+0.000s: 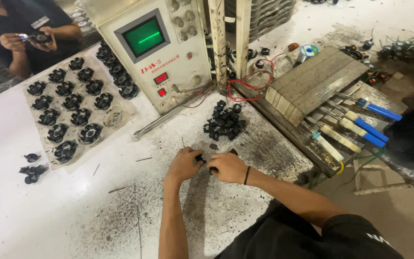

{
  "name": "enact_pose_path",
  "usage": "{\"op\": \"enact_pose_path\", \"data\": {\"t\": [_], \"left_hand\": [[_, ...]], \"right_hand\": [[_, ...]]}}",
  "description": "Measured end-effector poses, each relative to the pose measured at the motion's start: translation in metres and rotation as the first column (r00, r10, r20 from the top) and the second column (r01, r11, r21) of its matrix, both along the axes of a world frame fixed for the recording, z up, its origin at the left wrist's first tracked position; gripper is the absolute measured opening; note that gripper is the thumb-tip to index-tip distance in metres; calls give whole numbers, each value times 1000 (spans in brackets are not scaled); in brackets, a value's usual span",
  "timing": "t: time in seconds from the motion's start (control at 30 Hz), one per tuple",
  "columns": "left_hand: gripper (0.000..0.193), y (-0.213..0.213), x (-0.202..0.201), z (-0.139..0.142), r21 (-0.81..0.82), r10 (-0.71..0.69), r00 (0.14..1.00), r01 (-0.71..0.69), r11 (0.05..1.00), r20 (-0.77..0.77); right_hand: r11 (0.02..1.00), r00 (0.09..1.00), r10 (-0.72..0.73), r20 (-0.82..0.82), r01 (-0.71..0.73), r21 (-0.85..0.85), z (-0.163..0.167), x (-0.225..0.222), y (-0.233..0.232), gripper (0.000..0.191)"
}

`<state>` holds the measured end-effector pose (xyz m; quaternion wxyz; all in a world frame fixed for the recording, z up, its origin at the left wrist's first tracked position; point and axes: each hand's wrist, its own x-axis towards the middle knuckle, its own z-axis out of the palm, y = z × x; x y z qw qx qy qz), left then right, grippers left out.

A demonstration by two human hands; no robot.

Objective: The person uses a soldering iron to solder wires onto black plastic rotor components arranged on the workbench, then places the finished rotors into a molded tray. They later thread the rotors onto a long wire and continue soldering connections along the row.

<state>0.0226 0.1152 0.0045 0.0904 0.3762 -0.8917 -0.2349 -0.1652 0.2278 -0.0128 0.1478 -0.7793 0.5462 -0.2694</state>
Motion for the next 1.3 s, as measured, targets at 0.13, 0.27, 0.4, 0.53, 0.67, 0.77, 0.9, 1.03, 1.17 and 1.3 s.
{"op": "enact_pose_path", "data": {"t": [0.13,0.27,0.4,0.53,0.67,0.77,0.9,1.03,1.17,1.3], "left_hand": [[41,-4,6,-4,-9,-48,998,47,999,-32],[42,-9,9,-12,2,-5,999,5,1000,42],[43,-18,17,-19,13,-38,998,38,999,41],[41,-20,23,-20,26,-14,999,13,1000,39],[40,-15,22,-19,21,63,996,-64,998,62],[48,-12,21,-13,39,63,993,-67,997,103],[70,-8,25,0,172,106,994,-108,979,18],[91,0,24,12,116,70,993,-80,990,92],[80,6,17,15,38,91,982,-99,994,165],[65,5,13,8,-19,111,978,-109,994,174]], "right_hand": [[997,992,-43,116,36,61,-12,3,-6,9],[999,895,-49,442,41,28,-25,10,-13,16],[1000,941,-25,337,25,5,-33,15,-22,20],[991,947,60,316,-19,-130,-35,19,-28,21],[995,979,41,197,-22,-95,-32,28,-30,27],[995,985,10,170,7,-101,-23,31,-34,22],[991,981,-124,-148,131,41,-4,14,-50,21],[913,894,-240,-380,75,-400,6,-5,-61,33],[985,905,-162,-392,125,-117,4,-8,-57,43],[982,951,-35,-306,89,165,1,-5,-46,33]]}}
